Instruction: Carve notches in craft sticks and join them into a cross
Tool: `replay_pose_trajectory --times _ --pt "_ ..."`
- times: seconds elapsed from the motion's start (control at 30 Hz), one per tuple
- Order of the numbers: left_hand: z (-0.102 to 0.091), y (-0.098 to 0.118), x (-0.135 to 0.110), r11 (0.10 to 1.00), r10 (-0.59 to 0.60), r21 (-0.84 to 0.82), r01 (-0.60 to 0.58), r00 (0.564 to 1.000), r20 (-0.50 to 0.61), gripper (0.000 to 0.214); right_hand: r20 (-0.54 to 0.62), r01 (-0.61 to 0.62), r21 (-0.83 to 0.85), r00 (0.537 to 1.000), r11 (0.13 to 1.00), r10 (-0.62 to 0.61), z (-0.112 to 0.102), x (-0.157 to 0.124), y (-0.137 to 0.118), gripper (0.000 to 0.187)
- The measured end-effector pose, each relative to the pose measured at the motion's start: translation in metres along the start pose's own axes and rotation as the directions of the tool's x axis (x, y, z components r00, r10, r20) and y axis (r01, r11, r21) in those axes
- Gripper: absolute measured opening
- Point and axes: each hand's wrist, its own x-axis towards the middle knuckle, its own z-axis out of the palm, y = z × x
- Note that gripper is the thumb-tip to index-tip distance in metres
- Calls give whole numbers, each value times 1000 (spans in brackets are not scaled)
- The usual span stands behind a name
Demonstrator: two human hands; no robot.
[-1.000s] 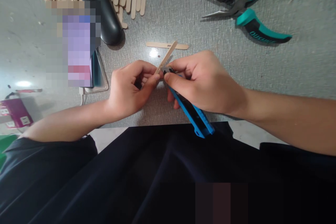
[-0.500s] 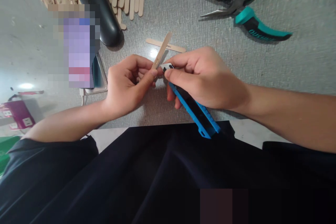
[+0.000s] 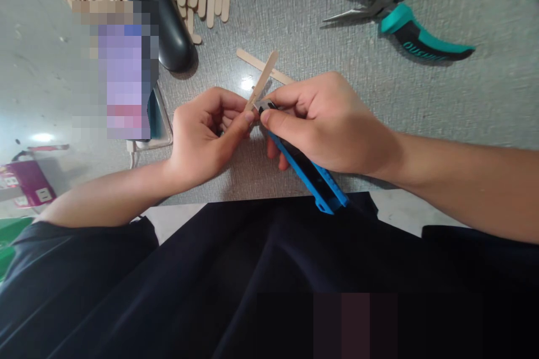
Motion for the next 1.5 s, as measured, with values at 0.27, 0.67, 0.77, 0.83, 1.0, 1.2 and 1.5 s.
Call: replay_pose_trajectory --times 0.27,0.67,0.77,0.83,1.0,1.2,1.5 --pt "1 6 0 980 179 98 -175 983 -31 26 23 -29 -18 999 999 30 -1 -1 -1 39" --pt "-1 10 -5 921 235 318 -223 972 1 18 41 -44 -62 998 997 47 1 -2 -2 44" --pt "-3 13 -7 920 166 356 -162 986 21 15 33 -21 -80 999 997 24 2 -1 -3 45" --pt "-3 13 -8 917 164 366 -161 986 22 16 35 -8 -88 999 996 11 2 -1 -4 47" --pt "-3 10 -8 913 225 346 -218 974 20 16 23 -10 -100 1000 995 12 2 1 -2 48" --pt "-3 11 -9 974 93 206 -91 996 3 22 27 59 -105 998 993 -57 1 2 -4 49" --pt "-4 10 -5 996 19 -89 -17 1000 19 28 173 98 -7 980 995 -95 -14 5 -1 39"
